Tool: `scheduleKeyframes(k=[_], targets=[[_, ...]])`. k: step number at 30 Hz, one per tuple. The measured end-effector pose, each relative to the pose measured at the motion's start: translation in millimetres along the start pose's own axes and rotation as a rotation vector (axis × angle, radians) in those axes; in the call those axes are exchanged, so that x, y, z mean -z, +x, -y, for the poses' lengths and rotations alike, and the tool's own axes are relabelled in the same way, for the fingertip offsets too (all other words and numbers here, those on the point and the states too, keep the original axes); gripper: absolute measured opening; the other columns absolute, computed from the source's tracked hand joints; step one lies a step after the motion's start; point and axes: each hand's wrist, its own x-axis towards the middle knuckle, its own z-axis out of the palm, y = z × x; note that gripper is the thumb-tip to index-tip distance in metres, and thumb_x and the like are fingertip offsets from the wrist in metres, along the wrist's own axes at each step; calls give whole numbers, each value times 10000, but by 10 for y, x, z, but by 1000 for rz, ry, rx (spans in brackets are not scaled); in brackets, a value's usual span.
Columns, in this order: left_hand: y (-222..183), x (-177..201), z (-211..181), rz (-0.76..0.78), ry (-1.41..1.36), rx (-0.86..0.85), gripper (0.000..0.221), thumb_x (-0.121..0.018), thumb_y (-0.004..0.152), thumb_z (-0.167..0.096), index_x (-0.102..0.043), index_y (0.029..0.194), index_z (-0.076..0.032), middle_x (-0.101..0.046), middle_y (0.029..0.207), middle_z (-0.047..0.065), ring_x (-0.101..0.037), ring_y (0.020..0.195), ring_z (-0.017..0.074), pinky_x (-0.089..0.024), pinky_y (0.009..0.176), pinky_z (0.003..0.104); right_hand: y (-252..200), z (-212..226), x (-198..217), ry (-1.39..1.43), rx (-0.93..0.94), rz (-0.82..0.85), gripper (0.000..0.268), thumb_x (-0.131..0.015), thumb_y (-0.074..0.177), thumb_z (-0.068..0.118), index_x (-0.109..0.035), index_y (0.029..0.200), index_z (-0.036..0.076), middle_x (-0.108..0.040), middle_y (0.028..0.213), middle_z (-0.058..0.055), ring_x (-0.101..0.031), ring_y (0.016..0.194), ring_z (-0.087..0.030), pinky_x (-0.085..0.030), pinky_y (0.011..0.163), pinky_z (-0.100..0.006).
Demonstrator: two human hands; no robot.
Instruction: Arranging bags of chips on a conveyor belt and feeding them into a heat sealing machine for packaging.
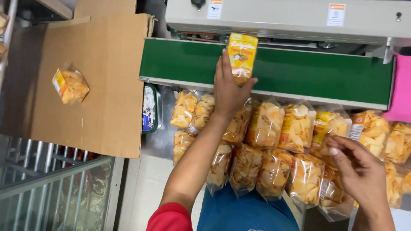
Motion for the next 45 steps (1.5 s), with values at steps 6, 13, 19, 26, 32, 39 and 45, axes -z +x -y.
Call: scheduleKeyframes(k=[6, 13, 19, 26, 32, 39, 45], targets=[[109, 195, -385, -59, -34, 116, 1123, -881, 799, -310, -150, 1619, -76, -536, 1371, 213, -622, 1143, 332, -592, 830, 451, -126, -265, 213, 19, -66, -69, 296, -642, 1007, -28, -649, 1294, -103, -702, 1238, -212, -677, 1133, -251, -536, 1048, -335], [170, 299, -212, -52, 29, 94, 1117, -860, 821, -386, -139, 1622, -91, -497, 1467, 231, -568, 1315, 400, -538, 994, 480, -131, -507, 307, 47, -37, -87, 286, -653, 1016, -25, -657, 1294, -94, -708, 1207, -207, -676, 1104, -227, -543, 1030, -318], [161, 423, -112, -13, 8, 134, 1122, -858, 826, -384, -120, 1624, -101, -482, 1471, 225, -551, 1335, 384, -533, 1016, 475, -90, -416, 301, 30, -24, -56, 296, -658, 1009, -13, -660, 1295, -90, -711, 1209, -204, -681, 1101, -229, -550, 1013, -313], [117, 454, 33, -9, -12, 128, 1119, -856, 847, -372, -97, 1632, -128, -487, 1459, 213, -563, 1310, 364, -543, 996, 464, -51, -412, 300, -4, 14, -31, 282, -661, 1013, 6, -663, 1281, -81, -708, 1237, -199, -678, 1130, -232, -538, 1041, -316], [71, 513, 129, -17, -32, 126, 1087, -856, 875, -328, -99, 1633, -146, -481, 1459, 208, -560, 1311, 338, -537, 1021, 453, -38, -393, 287, -30, 2, -13, 272, -664, 1016, 11, -671, 1279, -61, -708, 1252, -188, -679, 1145, -226, -533, 1052, -317], [-21, 899, 68, 26, 19, 178, 1168, -883, 845, -496, -86, 1641, -187, -268, 1699, 216, -258, 1590, 387, -316, 1237, 530, 7, -358, 256, -50, 17, 26, 311, -672, 1016, 19, -665, 1316, -64, -712, 1222, -189, -678, 1121, -222, -533, 1035, -316], [-391, 1550, 165, 15, 123, 176, 842, -792, 896, -324, -356, 1557, -36, -464, 1568, 234, -458, 1457, 361, -379, 1188, 415, 43, -314, 227, -38, 105, 61, 277, -659, 1042, -24, -656, 1312, -87, -698, 1245, -217, -674, 1125, -248, -533, 1033, -324]])
